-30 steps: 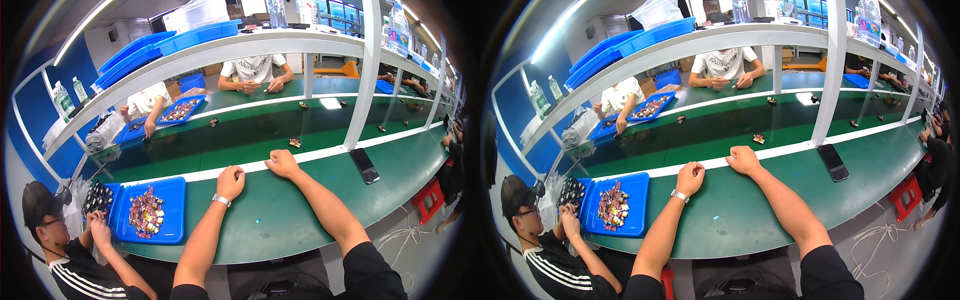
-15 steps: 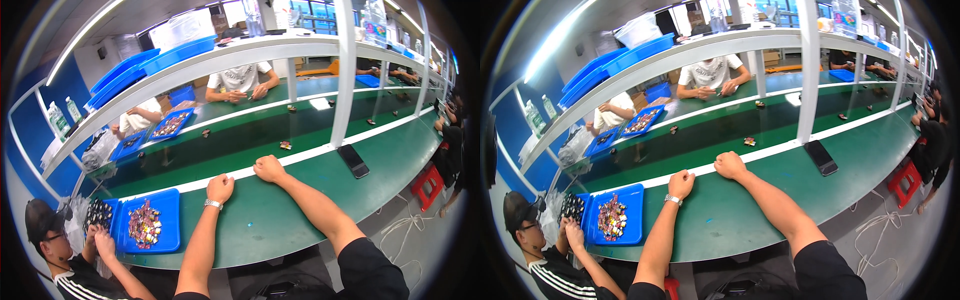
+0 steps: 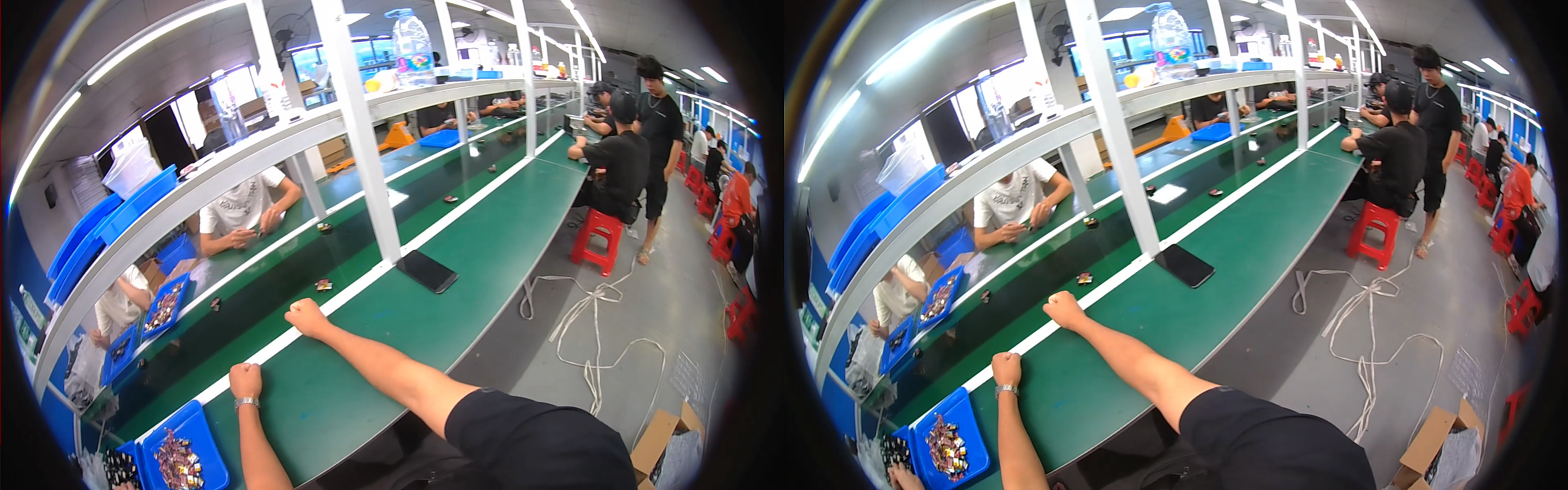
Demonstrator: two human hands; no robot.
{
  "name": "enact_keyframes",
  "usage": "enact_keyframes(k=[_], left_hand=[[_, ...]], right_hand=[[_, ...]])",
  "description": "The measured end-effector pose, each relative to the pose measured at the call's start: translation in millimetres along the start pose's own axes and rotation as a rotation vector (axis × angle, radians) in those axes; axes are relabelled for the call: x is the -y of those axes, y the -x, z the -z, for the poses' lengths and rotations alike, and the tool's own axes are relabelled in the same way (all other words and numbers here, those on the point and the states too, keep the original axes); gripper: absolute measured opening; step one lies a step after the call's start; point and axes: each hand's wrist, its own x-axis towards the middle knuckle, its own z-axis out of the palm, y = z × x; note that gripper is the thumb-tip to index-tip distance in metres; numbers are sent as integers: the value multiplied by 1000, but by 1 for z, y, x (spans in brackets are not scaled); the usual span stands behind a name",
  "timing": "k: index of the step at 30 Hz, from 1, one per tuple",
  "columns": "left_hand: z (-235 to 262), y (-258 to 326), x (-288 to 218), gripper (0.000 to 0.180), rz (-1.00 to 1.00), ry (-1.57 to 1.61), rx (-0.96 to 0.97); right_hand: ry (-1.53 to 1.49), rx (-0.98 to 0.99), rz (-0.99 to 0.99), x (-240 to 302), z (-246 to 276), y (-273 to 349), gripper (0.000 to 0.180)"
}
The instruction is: The recorder is seated at a factory workbench assembling and inspecting small components by hand alongside other workers.
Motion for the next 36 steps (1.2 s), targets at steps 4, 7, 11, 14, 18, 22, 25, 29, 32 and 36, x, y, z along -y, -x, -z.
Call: enact_keyframes(k=[4,7,11,14,18,22,25,29,32,36], left_hand=[[-2,-2,-6,29,-19,66,-46],[-1,-2,2,30,13,107,-82],[-4,-15,15,32,5,148,-114],[-5,-12,12,32,12,170,-120],[1,-12,6,32,62,81,-152],[4,-19,-25,28,205,-60,-81],[10,-18,-25,26,275,-236,-75],[2,-23,-28,28,243,-408,-30],[-10,-27,-37,29,182,-407,6],[7,-26,-19,34,215,-490,45]], right_hand=[[-313,-158,-118,-2,5,-3,36],[-106,-110,-92,9,-2,5,34],[-108,-122,-50,15,-1,3,32],[-62,-76,-55,17,3,8,32],[28,16,-50,21,2,7,28],[95,-39,-110,19,2,2,25],[107,2,-138,26,-4,3,24],[127,-17,-75,20,-5,5,23],[204,-29,-71,8,5,-1,21],[226,82,-231,39,-5,7,21]])
